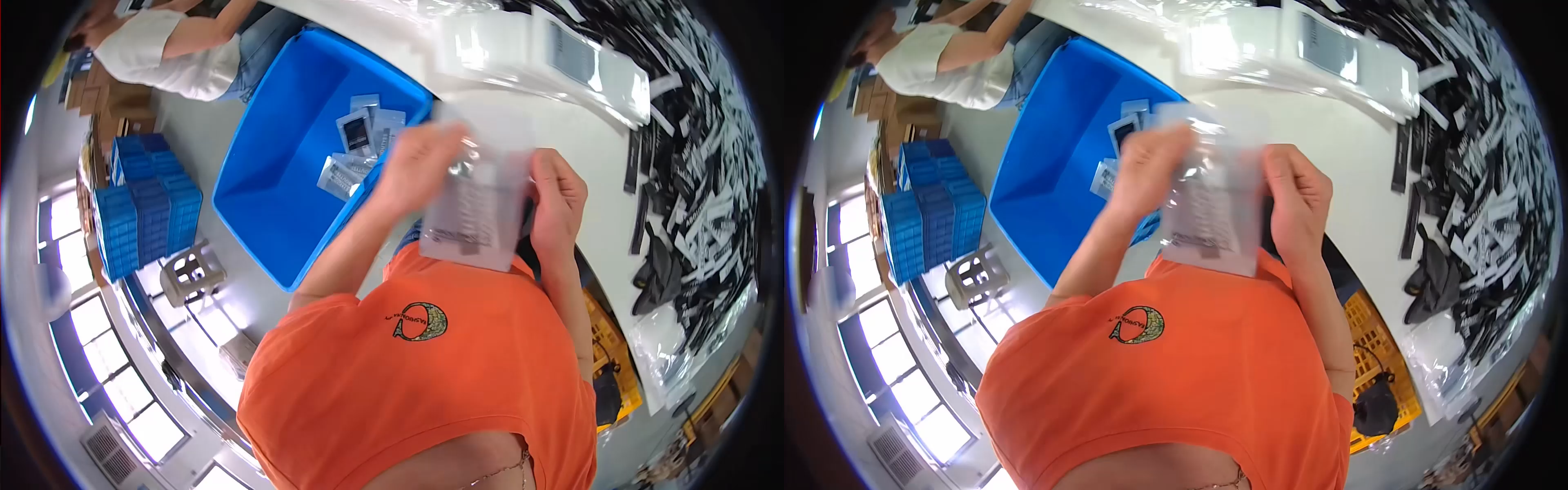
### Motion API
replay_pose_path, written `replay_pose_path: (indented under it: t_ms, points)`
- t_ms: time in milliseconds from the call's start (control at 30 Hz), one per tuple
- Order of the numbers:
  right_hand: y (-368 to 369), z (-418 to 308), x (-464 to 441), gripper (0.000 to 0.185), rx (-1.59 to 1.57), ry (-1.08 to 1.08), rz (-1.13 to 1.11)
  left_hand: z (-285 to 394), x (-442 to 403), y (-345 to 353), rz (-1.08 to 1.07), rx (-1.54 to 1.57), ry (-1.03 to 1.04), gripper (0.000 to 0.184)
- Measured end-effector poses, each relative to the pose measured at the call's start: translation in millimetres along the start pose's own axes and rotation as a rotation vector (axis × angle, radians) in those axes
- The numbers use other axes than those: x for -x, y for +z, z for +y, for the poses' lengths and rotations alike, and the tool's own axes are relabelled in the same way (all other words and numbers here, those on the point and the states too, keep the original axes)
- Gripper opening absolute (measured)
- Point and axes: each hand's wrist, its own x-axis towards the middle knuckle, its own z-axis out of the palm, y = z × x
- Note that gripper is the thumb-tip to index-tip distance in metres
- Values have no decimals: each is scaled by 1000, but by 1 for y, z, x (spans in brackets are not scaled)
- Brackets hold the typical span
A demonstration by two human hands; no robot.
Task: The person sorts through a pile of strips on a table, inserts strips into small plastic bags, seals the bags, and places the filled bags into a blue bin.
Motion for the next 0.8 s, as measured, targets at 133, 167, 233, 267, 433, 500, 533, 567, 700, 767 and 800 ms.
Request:
replay_pose_path:
  t_ms: [133, 167, 233, 267, 433, 500, 533, 567, 700, 767, 800]
  points:
    - [-21, -8, -10, 35, 192, -66, 180, -61, -3, -117, 526, 298, -97, 40]
    - [-36, -8, -10, 36, 191, -54, 255, -96, 8, -158, 548, -228, -227, 42]
    - [-65, -11, -7, 36, 181, -21, 372, -209, 35, -206, 579, -872, -359, 49]
    - [-83, -9, -6, 34, 214, -23, 430, -238, 52, -208, 459, -969, -373, 53]
    - [-149, 8, 20, 22, 581, -121, 543, -169, 60, -99, 591, -1018, -17, 57]
    - [-154, 18, 35, 16, 785, -245, 554, -123, 41, -53, 432, -957, 299, 57]
    - [-149, 13, 42, 14, 902, -321, 551, -104, 32, -29, 322, -890, 355, 55]
    - [-142, -7, 52, 15, 978, -244, 551, -89, 25, -4, 235, -854, 513, 49]
    - [-192, -42, 89, 21, 1210, -187, 801, -34, 2, 95, -282, -472, 855, 38]
    - [-221, -44, 105, 22, 1317, -95, 850, -23, -13, 143, -498, -341, 932, 41]
    - [-240, -38, 111, 21, 1320, -23, 825, -20, -16, 166, -573, -328, 962, 40]
